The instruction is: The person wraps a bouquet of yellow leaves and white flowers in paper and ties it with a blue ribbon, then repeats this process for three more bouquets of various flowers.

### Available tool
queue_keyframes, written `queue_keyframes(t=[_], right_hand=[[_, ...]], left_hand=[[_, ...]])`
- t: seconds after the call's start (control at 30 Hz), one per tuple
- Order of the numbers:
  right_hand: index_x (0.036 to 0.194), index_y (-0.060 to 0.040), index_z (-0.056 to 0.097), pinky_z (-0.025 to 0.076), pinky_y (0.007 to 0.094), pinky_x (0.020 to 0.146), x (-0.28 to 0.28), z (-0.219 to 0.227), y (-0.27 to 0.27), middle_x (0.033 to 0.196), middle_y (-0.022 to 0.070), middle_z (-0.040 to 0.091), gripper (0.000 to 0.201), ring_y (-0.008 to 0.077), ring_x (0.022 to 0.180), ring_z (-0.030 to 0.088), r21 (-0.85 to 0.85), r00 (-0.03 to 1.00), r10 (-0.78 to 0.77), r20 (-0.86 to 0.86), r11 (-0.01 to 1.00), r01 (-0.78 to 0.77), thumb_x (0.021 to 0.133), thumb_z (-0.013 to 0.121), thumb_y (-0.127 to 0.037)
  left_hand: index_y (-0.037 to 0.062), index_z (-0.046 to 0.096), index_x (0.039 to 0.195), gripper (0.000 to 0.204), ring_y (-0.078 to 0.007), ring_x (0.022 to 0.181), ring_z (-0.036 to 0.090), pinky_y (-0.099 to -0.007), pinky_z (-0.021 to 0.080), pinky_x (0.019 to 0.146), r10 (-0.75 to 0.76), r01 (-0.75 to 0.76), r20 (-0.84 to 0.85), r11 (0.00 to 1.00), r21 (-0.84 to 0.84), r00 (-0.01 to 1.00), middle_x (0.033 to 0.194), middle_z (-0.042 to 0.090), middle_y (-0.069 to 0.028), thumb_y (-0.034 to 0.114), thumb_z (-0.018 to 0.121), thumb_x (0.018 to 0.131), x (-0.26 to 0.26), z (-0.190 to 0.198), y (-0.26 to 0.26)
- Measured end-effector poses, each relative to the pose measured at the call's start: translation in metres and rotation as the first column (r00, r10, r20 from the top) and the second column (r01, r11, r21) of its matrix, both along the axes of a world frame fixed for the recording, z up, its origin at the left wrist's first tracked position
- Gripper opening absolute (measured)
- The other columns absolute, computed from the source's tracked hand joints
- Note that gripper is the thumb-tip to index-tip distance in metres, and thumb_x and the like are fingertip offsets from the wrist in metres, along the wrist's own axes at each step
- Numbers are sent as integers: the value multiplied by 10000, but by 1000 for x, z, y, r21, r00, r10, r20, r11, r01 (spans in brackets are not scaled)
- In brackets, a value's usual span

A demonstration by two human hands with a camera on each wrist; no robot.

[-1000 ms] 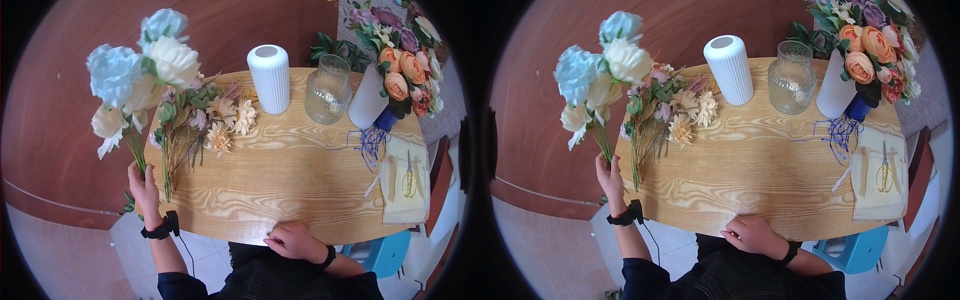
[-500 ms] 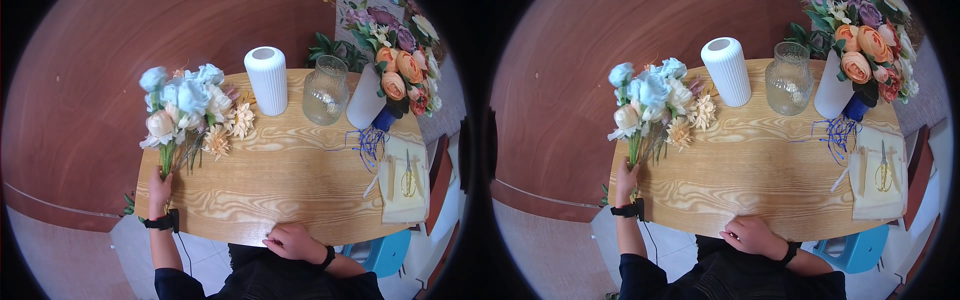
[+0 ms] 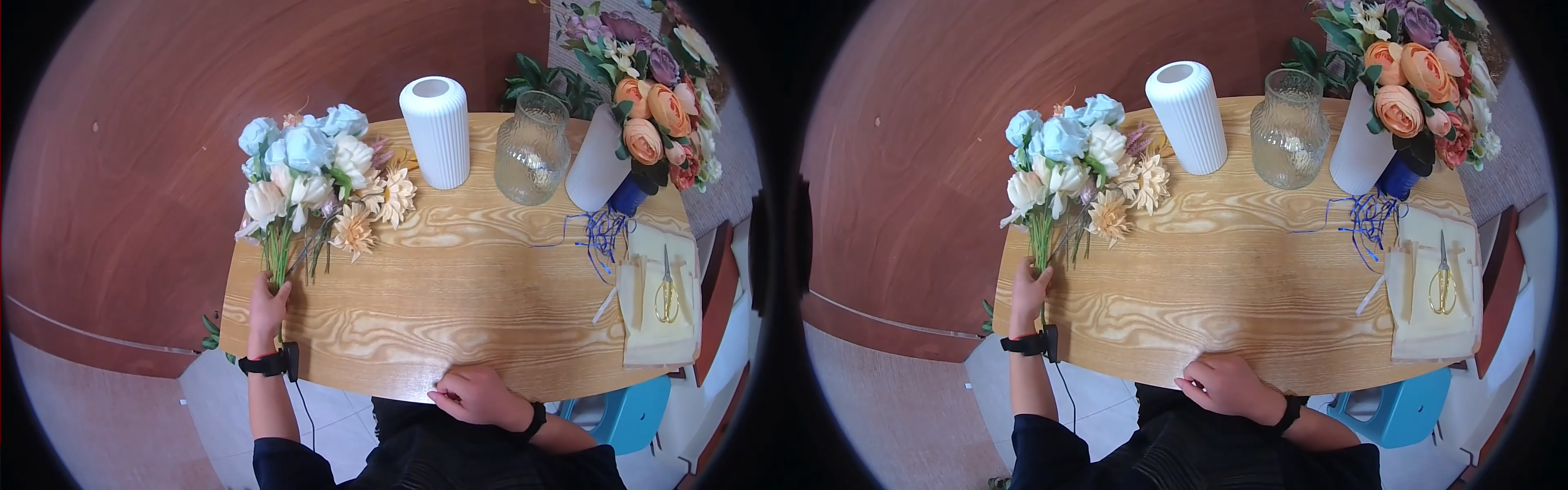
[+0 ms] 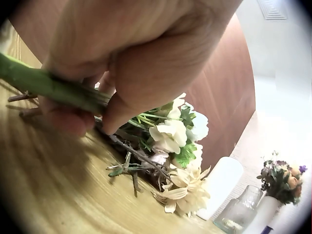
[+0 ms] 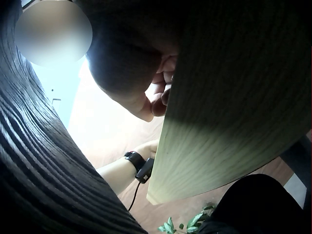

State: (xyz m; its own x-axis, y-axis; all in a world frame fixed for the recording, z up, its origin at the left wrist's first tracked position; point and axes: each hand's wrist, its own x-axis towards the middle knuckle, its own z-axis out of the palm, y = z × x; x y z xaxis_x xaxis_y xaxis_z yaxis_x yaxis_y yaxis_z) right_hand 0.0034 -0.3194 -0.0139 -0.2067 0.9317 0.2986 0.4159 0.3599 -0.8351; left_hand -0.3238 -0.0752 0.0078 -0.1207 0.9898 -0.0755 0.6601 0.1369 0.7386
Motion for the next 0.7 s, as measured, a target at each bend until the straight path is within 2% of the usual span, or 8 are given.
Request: queue_keyframes(t=[0.13, 0.23, 0.33, 0.43, 0.53, 0.6, 0.63, 0.7], right_hand=[[717, -84, 583, 446, 352, 508, 0, 0, 0, 616, 56, 559, 195, 239, 543, 560, 13, 1000, -1, -6, 1000, 1, 832, 710, -178], [716, -84, 583, 445, 353, 507, 1, 1, 1, 613, 57, 555, 196, 239, 544, 559, 16, 1000, 0, -2, 1000, 0, 830, 710, -178], [715, -84, 582, 443, 354, 506, 0, -1, 0, 612, 57, 553, 196, 239, 545, 558, 23, 1000, -2, -8, 1000, 2, 828, 712, -176], [709, -84, 579, 450, 355, 509, 0, -1, 0, 614, 57, 555, 203, 240, 548, 562, 20, 1000, -7, -10, 1000, 7, 831, 709, -181], [716, -84, 573, 461, 362, 516, 1, -4, -1, 618, 60, 558, 208, 251, 551, 569, 55, 1000, -16, -5, 998, 16, 837, 701, -194], [731, -85, 569, 468, 368, 522, 0, -5, -2, 624, 65, 558, 204, 258, 555, 573, 67, 999, -27, -18, 997, 29, 843, 692, -204], [739, -85, 568, 472, 370, 524, 0, -6, -3, 626, 67, 558, 203, 262, 558, 576, 71, 999, -38, -21, 997, 39, 846, 687, -209], [753, -84, 558, 471, 375, 531, -1, -11, -6, 636, 71, 555, 200, 265, 571, 579, 84, 999, -49, -15, 995, 50, 853, 677, -211]], left_hand=[[-15, 487, 1281, 478, -121, 618, 563, -276, 511, 471, 16, -16, -16, 1000, -11, 1000, 827, 532, -67, 129, 698, 877, 6, 2, -3], [-7, 496, 1275, 464, -118, 644, 571, -259, 502, 461, 17, -17, -14, 1000, 14, 1000, 837, 535, -65, 130, 695, 879, 1, -10, 1], [-3, 510, 1258, 460, -170, 665, 599, -309, 517, 524, 36, -35, -13, 999, 24, 999, 854, 575, -102, 136, 703, 864, 3, -10, 0], [2, 525, 1228, 460, -251, 700, 622, -377, 513, 624, -43, 96, -335, 985, 143, 941, 845, 616, -141, 155, 713, 837, -7, -14, 0], [14, 542, 1198, 449, -311, 721, 622, -421, 489, 685, -69, 161, -383, 963, 215, 921, 813, 634, -157, 173, 714, 815, -5, -5, -7], [26, 554, 1182, 412, -267, 696, 617, -393, 476, 630, -95, 223, -404, 933, 282, 910, 766, 632, -134, 155, 701, 819, -10, -6, -6], [30, 557, 1178, 400, -237, 679, 612, -374, 468, 615, -98, 175, -317, 959, 223, 943, 739, 622, -118, 133, 696, 817, 0, 6, -11], [36, 558, 1187, 396, -224, 644, 588, -367, 462, 609, -114, 197, -311, 948, 250, 944, 712, 604, -98, 92, 681, 815, -18, -11, -4]])
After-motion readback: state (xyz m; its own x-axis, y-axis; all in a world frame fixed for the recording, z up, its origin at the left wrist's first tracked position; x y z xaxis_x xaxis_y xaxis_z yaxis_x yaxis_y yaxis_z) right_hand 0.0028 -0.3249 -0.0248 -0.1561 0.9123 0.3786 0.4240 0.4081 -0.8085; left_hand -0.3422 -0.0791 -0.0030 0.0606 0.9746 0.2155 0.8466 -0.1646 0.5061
